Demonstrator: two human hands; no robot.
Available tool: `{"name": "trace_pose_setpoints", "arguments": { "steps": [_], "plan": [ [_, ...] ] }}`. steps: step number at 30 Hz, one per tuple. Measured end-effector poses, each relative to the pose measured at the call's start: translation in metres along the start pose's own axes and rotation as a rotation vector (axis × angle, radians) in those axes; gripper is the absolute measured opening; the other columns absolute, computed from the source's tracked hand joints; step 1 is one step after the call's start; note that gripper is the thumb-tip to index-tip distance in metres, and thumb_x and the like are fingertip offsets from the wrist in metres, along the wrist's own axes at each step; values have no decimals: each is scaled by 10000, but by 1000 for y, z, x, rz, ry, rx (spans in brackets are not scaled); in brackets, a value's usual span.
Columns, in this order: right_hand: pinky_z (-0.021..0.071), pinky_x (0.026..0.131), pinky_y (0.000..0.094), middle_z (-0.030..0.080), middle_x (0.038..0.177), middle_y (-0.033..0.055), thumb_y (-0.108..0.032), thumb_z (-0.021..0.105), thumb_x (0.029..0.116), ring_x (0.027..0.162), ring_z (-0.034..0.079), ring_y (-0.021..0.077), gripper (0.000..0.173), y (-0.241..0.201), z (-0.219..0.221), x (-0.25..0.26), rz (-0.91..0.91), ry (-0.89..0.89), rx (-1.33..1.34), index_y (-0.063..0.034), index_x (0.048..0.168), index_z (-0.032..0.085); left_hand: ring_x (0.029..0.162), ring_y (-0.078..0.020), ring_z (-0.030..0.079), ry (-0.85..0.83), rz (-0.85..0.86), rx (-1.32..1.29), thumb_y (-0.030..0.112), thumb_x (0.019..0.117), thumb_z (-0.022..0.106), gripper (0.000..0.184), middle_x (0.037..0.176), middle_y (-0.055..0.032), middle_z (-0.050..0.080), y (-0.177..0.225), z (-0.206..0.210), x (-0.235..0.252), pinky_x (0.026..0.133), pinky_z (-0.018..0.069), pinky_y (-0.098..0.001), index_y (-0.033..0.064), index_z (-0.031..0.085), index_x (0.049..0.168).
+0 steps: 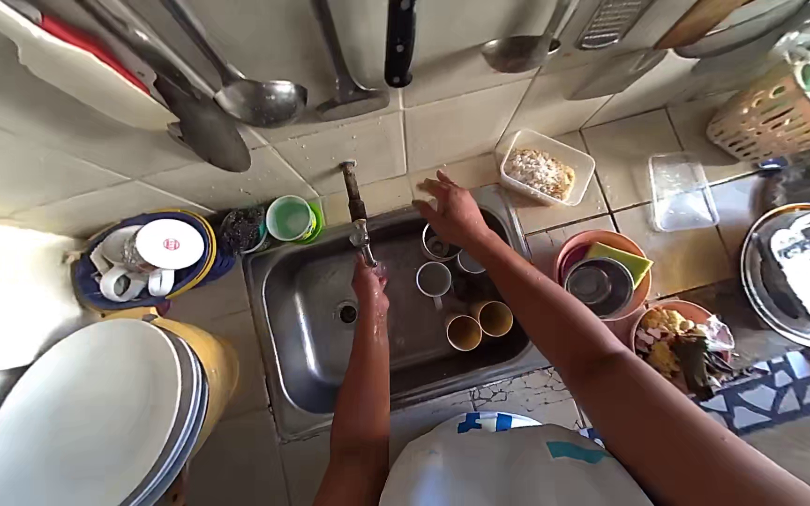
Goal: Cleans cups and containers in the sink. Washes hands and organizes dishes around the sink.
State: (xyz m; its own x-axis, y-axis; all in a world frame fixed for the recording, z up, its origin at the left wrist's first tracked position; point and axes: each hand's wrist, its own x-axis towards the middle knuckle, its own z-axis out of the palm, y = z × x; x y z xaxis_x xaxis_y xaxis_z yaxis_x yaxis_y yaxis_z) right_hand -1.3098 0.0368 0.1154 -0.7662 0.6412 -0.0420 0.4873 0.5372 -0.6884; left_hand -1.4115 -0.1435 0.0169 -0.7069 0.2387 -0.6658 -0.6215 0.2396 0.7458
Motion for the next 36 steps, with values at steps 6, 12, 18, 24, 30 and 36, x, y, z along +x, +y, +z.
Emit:
{"name": "trace_pose_setpoints", "arguments": {
  "steps": [6, 12, 18, 24, 30, 36],
  "plan": [
    [361, 1125, 680, 505, 1481, 290, -381, 802, 863, 1414, 419, 497, 780, 66, -108, -46, 316, 265, -109, -57, 1503, 494, 1256, -285, 567, -7, 252, 213, 266, 1088, 487, 433, 1374, -209, 589, 25, -68, -25, 1020, 473, -467, -22, 532, 1409],
    [207, 1108, 825, 65, 1654, 377, -382, 995, 612, 1486, 106, 645, 1424, 192, -157, -11, 510, -207, -316, -214, 1673, 61, 1141, -228, 632, 18, 160, 231, 247, 1094, 491, 404, 1302, -195, 633, -6, -104, -38, 950, 518, -385, -37, 546, 1376],
    [339, 1042, 808, 190, 1641, 344, -107, 980, 582, 1443, 233, 644, 1310, 186, -156, -1, 201, -329, -484, -245, 1650, 234, 1024, -190, 656, -75, 101, 276, 199, 1081, 524, 327, 1193, -170, 668, -32, -77, -56, 868, 539, -344, -36, 596, 1297],
    [379, 1045, 783, 206, 1717, 109, 220, 703, 695, 1534, 193, 523, 1109, 205, -150, -1, -139, -243, -498, -328, 1599, 369, 1074, -207, 650, -219, 167, 381, 180, 1073, 534, 323, 1260, -193, 637, -31, -37, -60, 905, 540, -352, -44, 599, 1296],
    [359, 1125, 707, 193, 1704, 193, 80, 647, 872, 1542, 202, 494, 868, 204, -140, -17, 14, 89, -442, -273, 1611, 358, 1096, -227, 649, -262, 173, 418, 175, 1085, 502, 336, 1276, -211, 627, -24, -19, -56, 923, 541, -365, -57, 579, 1316],
    [435, 850, 805, 584, 1251, 412, -263, 712, 905, 1163, 569, 611, 473, 239, -193, -86, 928, 27, -459, 130, 1156, 632, 1079, -230, 659, -222, 150, 457, 195, 1088, 499, 335, 1257, -203, 640, -31, -50, -48, 910, 547, -374, -40, 597, 1307]
  ]
}}
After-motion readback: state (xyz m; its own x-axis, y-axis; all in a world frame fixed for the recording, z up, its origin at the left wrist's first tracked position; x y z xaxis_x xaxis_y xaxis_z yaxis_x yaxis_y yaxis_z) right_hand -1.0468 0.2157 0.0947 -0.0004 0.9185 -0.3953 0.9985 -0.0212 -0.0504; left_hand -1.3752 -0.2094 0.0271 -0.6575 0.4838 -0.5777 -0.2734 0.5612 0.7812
